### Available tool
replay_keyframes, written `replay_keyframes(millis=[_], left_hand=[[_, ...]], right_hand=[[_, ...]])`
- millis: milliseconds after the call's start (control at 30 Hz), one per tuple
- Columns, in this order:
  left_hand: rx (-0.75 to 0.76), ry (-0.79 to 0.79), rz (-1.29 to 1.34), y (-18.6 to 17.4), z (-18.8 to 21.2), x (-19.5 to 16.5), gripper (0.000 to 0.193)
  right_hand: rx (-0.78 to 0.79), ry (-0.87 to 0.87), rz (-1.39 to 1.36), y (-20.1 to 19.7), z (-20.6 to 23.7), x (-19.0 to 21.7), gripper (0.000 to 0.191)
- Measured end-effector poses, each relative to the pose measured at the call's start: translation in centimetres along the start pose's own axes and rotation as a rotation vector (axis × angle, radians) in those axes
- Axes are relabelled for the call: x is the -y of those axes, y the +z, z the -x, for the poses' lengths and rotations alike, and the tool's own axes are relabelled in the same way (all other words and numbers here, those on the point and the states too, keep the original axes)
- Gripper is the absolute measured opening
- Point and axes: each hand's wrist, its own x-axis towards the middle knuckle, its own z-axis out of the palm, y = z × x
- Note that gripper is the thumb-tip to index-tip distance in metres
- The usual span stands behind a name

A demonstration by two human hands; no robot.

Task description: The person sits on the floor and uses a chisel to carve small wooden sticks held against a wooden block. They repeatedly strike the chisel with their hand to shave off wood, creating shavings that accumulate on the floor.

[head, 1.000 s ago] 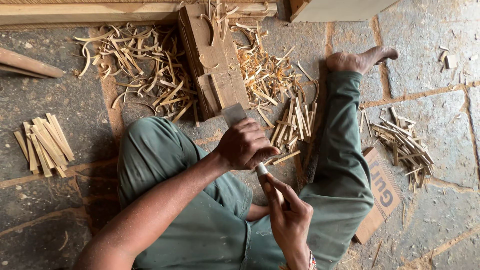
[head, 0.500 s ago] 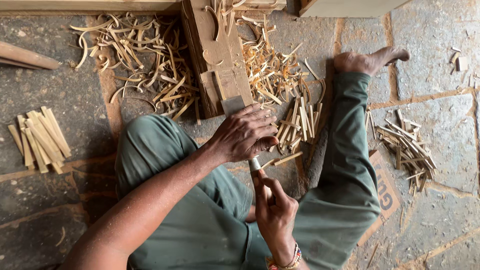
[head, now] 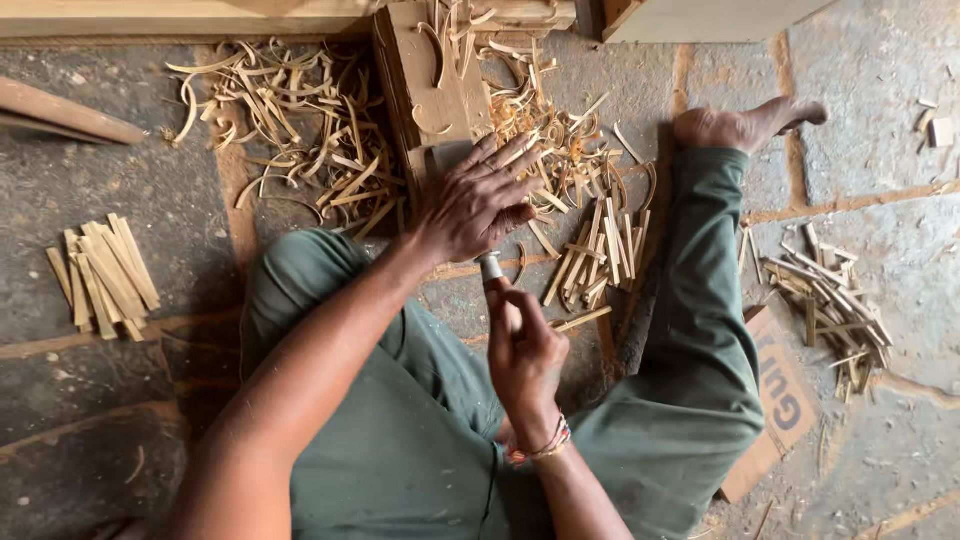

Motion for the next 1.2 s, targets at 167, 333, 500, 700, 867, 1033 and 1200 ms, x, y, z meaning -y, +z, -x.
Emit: replay_keyframes(millis=[167,333,500,700,867,1033,1200], left_hand=[[-0.100,0.048,-0.016,0.1,1.6,-4.8,0.088],[-0.052,0.161,0.121,0.4,2.4,-7.9,0.079],[0.203,0.021,0.178,0.3,3.7,-9.2,0.079],[0.083,0.012,0.123,0.0,2.8,-6.2,0.103],[0.172,-0.009,0.110,1.1,2.3,-4.1,0.110],[0.152,-0.020,-0.054,1.0,-1.4,1.5,0.105],[-0.071,0.022,-0.095,0.8,0.0,0.0,0.092]], right_hand=[[-0.102,-0.067,-0.264,-2.9,1.0,0.2,0.016],[-0.077,0.068,0.002,-6.6,4.2,0.6,0.018],[-0.018,0.085,-0.037,-6.9,5.4,0.9,0.017],[0.005,0.018,-0.006,-4.3,3.9,1.1,0.013],[-0.017,0.002,0.119,-2.3,2.4,0.8,0.007],[-0.038,-0.101,0.090,1.1,0.1,-0.2,0.009],[-0.038,-0.014,0.043,0.6,0.5,-0.3,0.007]])
